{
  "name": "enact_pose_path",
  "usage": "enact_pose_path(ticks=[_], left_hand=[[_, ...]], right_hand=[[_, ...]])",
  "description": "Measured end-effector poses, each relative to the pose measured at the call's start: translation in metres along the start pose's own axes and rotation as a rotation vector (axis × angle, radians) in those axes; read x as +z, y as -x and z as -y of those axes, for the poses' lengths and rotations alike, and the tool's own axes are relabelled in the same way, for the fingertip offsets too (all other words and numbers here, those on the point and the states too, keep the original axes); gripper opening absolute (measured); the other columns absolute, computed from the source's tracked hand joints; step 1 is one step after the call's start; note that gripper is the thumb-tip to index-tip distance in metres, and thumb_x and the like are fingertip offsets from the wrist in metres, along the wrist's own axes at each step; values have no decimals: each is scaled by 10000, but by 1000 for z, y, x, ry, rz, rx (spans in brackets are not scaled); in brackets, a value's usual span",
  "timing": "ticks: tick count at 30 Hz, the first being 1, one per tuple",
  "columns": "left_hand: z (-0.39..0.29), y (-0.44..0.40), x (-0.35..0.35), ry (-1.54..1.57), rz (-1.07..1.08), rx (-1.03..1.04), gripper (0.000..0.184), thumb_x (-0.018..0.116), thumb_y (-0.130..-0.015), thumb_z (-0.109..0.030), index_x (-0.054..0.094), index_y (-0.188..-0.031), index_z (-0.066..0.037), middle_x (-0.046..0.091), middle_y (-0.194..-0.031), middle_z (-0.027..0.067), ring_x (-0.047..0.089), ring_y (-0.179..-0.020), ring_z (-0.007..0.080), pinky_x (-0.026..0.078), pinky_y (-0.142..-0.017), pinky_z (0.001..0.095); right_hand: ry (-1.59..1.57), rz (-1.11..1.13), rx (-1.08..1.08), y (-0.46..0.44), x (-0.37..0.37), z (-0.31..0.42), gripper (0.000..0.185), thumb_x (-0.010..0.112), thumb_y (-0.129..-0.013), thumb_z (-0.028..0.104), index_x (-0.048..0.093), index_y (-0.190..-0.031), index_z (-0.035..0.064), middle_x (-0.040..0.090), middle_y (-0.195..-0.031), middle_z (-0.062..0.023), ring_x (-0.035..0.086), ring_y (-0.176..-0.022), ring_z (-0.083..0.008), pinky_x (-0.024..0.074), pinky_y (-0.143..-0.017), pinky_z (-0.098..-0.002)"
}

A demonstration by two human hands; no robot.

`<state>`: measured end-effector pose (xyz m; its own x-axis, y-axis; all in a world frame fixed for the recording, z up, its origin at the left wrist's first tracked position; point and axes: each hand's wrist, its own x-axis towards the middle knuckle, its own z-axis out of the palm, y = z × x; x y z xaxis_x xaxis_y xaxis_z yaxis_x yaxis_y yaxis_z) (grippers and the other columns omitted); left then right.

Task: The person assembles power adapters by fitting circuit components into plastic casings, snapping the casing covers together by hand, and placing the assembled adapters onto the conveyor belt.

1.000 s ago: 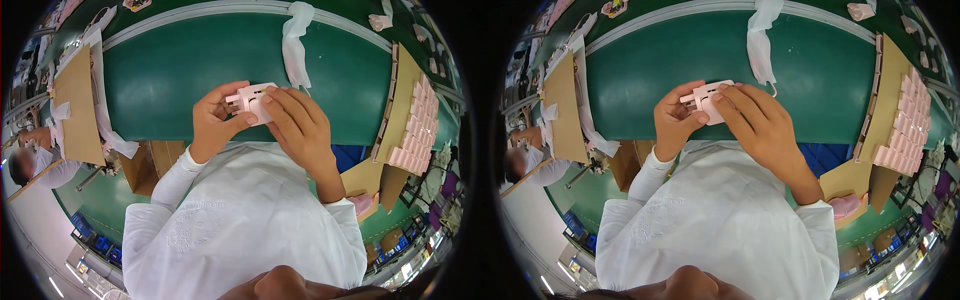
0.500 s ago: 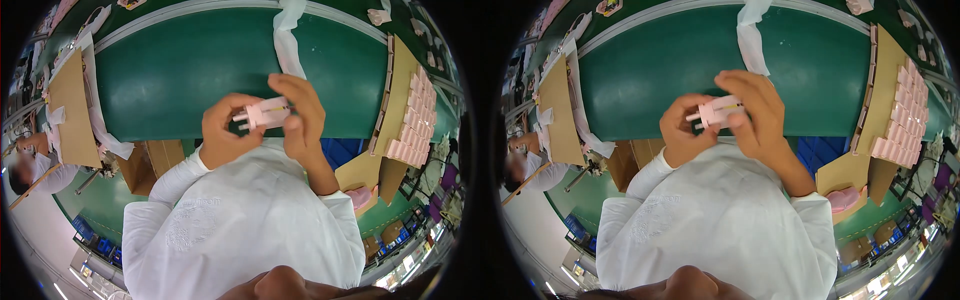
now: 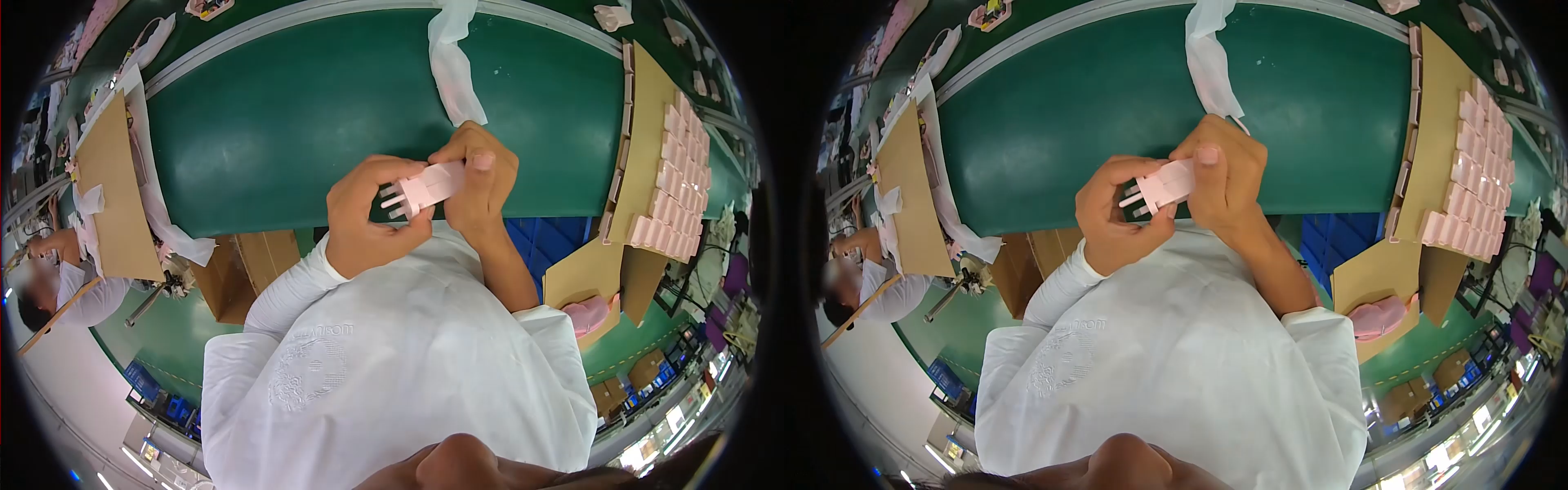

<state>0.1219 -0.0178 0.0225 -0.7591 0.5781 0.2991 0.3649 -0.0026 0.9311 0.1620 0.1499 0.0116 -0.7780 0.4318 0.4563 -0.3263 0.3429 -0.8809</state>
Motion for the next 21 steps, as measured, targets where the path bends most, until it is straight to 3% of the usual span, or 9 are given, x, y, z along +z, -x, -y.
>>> enact_pose_path(ticks=[4,6,7,8,11,12,16,19,21], left_hand=[[-2,-13,-5,-233,132,-45,474,798,-745,-38,639,-1191,-4,708,-1095,93,676,-938,186,545,-856,340],[1,-10,-8,-43,152,-254,420,790,-787,-70,652,-1178,-2,717,-1064,105,686,-932,189,553,-831,330],[3,-7,-8,54,163,-359,394,786,-808,-86,658,-1171,-1,722,-1048,111,692,-929,191,557,-818,325],[7,-2,-5,453,65,-608,414,759,-864,-98,631,-1239,22,717,-1093,115,689,-954,192,558,-856,329],[1,-18,-15,1122,-7,-852,490,754,-886,-99,582,-1327,25,692,-1162,108,672,-1006,175,546,-883,320],[4,-15,-14,1167,14,-833,570,798,-851,-83,543,-1352,11,670,-1177,101,652,-1055,149,538,-897,322],[12,5,0,421,153,-470,595,893,-779,-131,559,-1258,-17,666,-1140,83,657,-1069,154,547,-883,325],[9,7,11,295,51,-408,572,913,-772,-159,581,-1213,-7,696,-1063,81,683,-980,153,552,-824,318],[10,4,11,53,1,-288,483,924,-731,-129,636,-1097,-2,727,-946,114,720,-840,212,564,-739,332]], right_hand=[[74,88,-7,-4,-9,0,460,470,-1046,281,647,-728,0,603,-662,-104,554,-573,-242,417,-538,-374],[102,42,-85,-7,-8,0,412,490,-1036,283,667,-804,-7,628,-739,-126,584,-642,-259,451,-595,-376],[102,-38,-147,-10,-3,-1,385,498,-1032,282,675,-857,-12,645,-798,-140,600,-691,-269,469,-633,-378],[105,-118,-211,-11,-2,-1,366,506,-1027,280,684,-910,-17,662,-856,-153,616,-741,-278,486,-672,-380],[255,-260,-324,-9,-8,-2,343,511,-1028,272,668,-1043,-33,661,-1040,-182,620,-885,-301,498,-778,-383],[396,-218,-271,-4,-12,1,450,413,-1071,328,662,-1089,-47,622,-1118,-195,603,-984,-268,483,-843,-365],[15,-94,125,8,-4,5,402,462,-1076,312,677,-1032,-24,622,-938,-134,559,-772,-199,454,-682,-334],[-226,-85,334,22,-4,2,444,431,-1093,324,676,-970,-25,611,-862,-117,534,-689,-174,439,-623,-320],[-168,-91,221,20,3,0,463,434,-1091,319,658,-896,-36,612,-822,-116,525,-646,-174,412,-568,-307]])
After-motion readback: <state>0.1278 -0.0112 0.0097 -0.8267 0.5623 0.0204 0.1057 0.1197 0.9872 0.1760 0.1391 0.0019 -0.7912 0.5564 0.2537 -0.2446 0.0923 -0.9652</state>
